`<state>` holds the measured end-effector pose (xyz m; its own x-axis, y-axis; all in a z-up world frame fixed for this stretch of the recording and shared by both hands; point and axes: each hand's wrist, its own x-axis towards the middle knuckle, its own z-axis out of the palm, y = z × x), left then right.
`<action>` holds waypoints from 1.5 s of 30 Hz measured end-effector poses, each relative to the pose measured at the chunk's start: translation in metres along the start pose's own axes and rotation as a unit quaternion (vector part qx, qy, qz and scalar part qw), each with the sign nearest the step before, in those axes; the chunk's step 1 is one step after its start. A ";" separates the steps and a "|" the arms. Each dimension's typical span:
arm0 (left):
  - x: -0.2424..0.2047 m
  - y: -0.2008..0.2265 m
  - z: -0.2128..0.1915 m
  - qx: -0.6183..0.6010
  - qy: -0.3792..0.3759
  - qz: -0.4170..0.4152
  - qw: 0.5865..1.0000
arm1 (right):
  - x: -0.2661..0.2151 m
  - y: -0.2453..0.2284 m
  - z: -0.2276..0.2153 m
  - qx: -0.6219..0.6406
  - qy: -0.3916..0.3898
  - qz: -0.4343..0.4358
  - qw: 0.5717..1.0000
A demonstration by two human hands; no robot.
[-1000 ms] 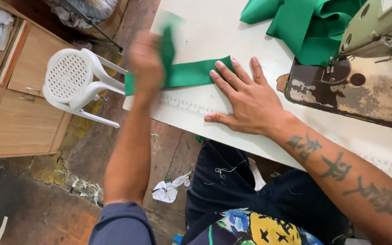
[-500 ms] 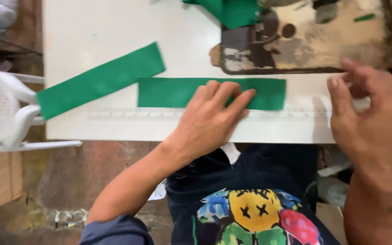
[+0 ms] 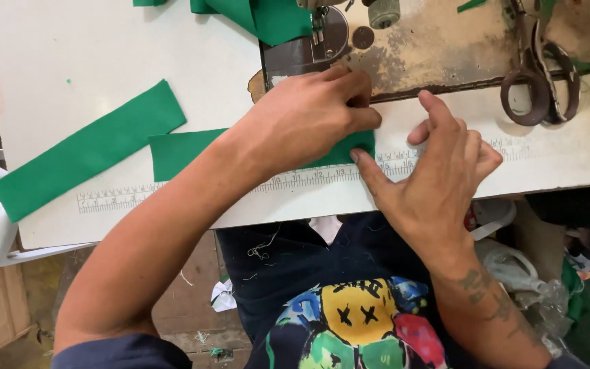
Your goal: Folding and sewing green fabric strips using an industrial sewing machine
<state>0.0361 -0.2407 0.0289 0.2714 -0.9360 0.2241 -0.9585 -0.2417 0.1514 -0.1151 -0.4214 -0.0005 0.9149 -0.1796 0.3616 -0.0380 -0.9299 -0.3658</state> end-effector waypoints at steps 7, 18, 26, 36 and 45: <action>-0.002 -0.006 -0.003 0.062 0.047 0.047 0.996 | -0.003 0.001 0.004 -0.031 0.041 -0.051 0.997; -0.016 -0.019 0.007 -0.022 0.120 0.084 0.989 | -0.013 0.005 -0.002 -0.006 0.049 -0.203 0.978; -0.018 -0.030 0.015 -0.149 0.148 0.091 0.974 | 0.009 0.045 -0.016 0.001 -0.008 -0.230 0.973; -0.022 -0.033 0.020 -0.162 0.153 0.077 0.972 | 0.019 0.028 -0.019 -0.028 -0.049 -0.318 0.946; -0.032 -0.018 -0.002 0.112 0.104 0.060 0.986 | 0.043 0.030 -0.024 0.021 -0.111 -0.405 0.907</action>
<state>0.0445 -0.2059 0.0211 0.1440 -0.8943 0.4237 -0.9740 -0.2037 -0.0990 -0.0867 -0.4646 0.0248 0.6941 0.6315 0.3456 0.6944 -0.7139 -0.0903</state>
